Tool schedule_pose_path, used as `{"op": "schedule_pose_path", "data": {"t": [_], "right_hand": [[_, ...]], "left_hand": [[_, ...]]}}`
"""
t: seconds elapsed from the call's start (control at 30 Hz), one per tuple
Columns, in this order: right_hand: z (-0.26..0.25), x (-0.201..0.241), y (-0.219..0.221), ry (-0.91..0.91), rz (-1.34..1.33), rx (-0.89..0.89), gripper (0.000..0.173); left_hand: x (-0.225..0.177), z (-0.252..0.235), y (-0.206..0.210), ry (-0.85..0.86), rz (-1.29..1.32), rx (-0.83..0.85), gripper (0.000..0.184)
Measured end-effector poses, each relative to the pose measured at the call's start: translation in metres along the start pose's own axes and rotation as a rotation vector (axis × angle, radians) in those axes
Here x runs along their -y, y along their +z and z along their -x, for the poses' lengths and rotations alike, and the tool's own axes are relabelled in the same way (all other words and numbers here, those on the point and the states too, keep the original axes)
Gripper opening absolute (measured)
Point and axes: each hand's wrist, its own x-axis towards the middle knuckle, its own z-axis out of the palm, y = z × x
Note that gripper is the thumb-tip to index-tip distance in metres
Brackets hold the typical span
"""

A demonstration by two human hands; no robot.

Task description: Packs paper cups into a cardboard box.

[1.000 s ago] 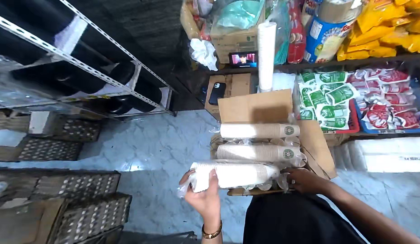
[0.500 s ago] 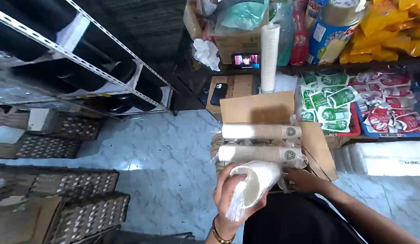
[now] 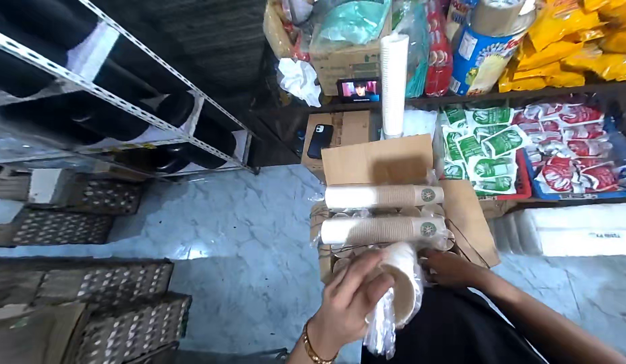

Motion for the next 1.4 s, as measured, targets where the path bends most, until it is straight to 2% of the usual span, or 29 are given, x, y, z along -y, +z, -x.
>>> {"op": "schedule_pose_path", "data": {"t": [0.13, 0.23, 0.37, 0.47, 0.6, 0.7, 0.77, 0.83, 0.9, 0.97, 1.07, 1.17, 1.27, 1.4], "right_hand": [[-0.004, -0.003, 0.006, -0.032, 0.005, 0.013, 0.028], [-0.006, 0.003, 0.008, 0.041, -0.013, 0.081, 0.034], [-0.008, 0.011, 0.005, 0.096, -0.008, 0.112, 0.034], [-0.011, 0.008, 0.002, 0.058, 0.068, 0.132, 0.036], [-0.010, 0.002, -0.001, 0.042, 0.107, 0.143, 0.035], [0.011, 0.007, -0.020, 0.014, 0.036, -0.048, 0.026], [0.035, 0.018, -0.046, 0.019, -0.028, -0.186, 0.024], [0.063, 0.029, -0.070, -0.032, -0.058, -0.246, 0.022], [0.090, 0.045, -0.086, -0.191, -0.084, -0.243, 0.018], [0.109, 0.067, -0.093, -0.407, -0.077, -0.258, 0.017], [0.121, 0.110, -0.088, -0.593, 0.003, -0.421, 0.023], [0.126, 0.139, -0.080, -0.685, 0.072, -0.542, 0.023], [0.128, 0.142, -0.075, -0.671, 0.077, -0.589, 0.022], [0.121, 0.131, -0.063, -0.595, 0.032, -0.535, 0.023]], "left_hand": [[-0.001, 0.015, -0.016, -0.093, 0.110, -0.001, 0.063], [-0.002, 0.019, -0.023, -0.127, 0.101, 0.007, 0.058], [-0.008, 0.021, -0.023, -0.153, 0.083, 0.047, 0.060], [-0.006, 0.018, -0.006, -0.185, 0.037, 0.084, 0.061], [0.014, 0.021, 0.042, -0.295, 0.085, 0.166, 0.065], [0.020, 0.013, 0.061, -0.350, 0.184, 0.202, 0.066], [0.018, 0.006, 0.059, -0.378, 0.248, 0.205, 0.066], [0.016, 0.001, 0.049, -0.414, 0.308, 0.199, 0.061], [0.010, -0.005, 0.033, -0.414, 0.354, 0.163, 0.054], [-0.007, -0.017, 0.016, -0.369, 0.360, 0.076, 0.059], [-0.050, -0.028, 0.000, -0.261, 0.193, 0.011, 0.060], [-0.076, -0.025, -0.003, -0.184, 0.017, 0.143, 0.047], [-0.073, -0.008, -0.010, -0.273, 0.208, 0.296, 0.025], [-0.055, 0.016, -0.013, -0.475, 0.492, 0.396, 0.024]]}}
